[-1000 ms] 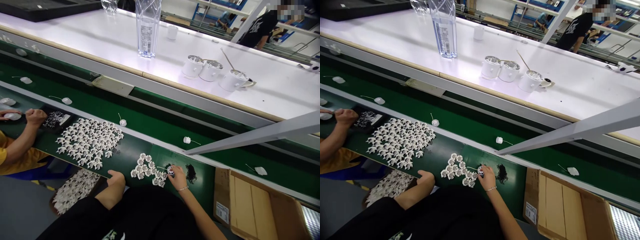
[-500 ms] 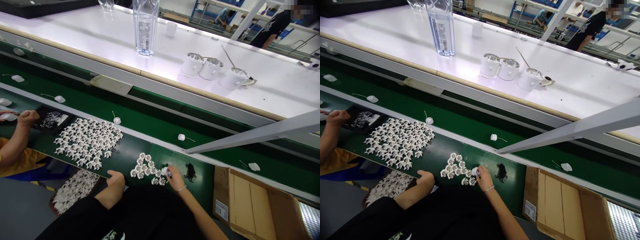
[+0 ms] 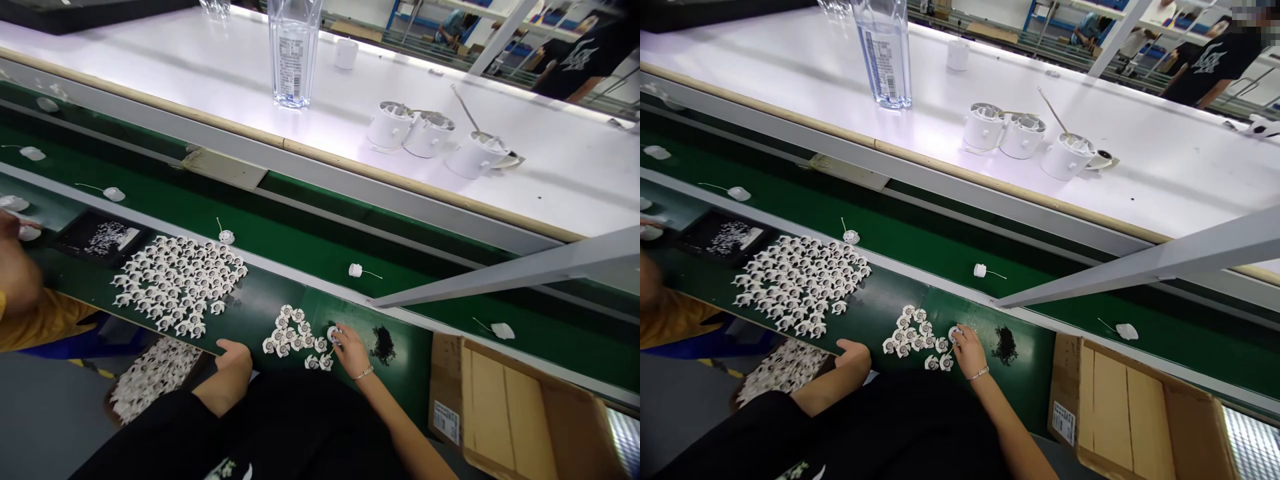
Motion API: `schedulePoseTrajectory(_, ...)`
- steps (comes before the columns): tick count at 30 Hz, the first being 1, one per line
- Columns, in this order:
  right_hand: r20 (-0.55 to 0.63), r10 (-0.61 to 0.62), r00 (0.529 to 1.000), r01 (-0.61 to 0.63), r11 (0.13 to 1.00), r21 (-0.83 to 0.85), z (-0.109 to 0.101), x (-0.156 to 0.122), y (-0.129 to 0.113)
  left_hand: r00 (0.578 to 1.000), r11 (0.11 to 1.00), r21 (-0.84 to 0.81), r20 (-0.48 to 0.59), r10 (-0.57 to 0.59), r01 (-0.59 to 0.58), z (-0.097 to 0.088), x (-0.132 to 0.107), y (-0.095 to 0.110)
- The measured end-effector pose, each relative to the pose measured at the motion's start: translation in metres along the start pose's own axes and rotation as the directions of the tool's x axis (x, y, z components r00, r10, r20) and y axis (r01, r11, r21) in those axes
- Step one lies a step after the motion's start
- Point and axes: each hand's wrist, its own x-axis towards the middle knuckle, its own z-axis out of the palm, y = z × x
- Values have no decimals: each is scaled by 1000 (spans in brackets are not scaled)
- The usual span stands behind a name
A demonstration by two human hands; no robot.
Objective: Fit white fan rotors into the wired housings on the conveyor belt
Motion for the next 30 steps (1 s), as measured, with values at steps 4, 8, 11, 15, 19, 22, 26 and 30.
schedulePoseTrajectory(4,44,-2,999,3,1000,-6,3,1,2,974,976,6,-64,-219,219,1,-2,4)
schedulePoseTrajectory(8,81,18,997,-18,1000,-3,8,0,6,963,965,20,-80,-259,261,1,-3,8)
schedulePoseTrajectory(11,105,30,994,-31,1000,5,12,0,8,963,964,51,-68,-259,263,0,-4,8)
schedulePoseTrajectory(15,132,30,991,-33,999,17,9,-1,9,963,960,83,-27,-267,268,-2,-4,7)
schedulePoseTrajectory(19,130,17,991,-19,1000,10,-3,10,6,962,960,74,7,-272,271,-3,-2,5)
schedulePoseTrajectory(22,57,29,998,-29,1000,-6,-11,54,0,954,953,73,31,-297,294,-2,-1,3)
schedulePoseTrajectory(26,-60,57,997,-58,998,-12,-12,164,-13,947,946,85,58,-317,312,-3,1,2)
schedulePoseTrajectory(30,-58,70,996,-71,997,-23,-9,260,-25,954,957,90,99,-284,276,-10,0,1)
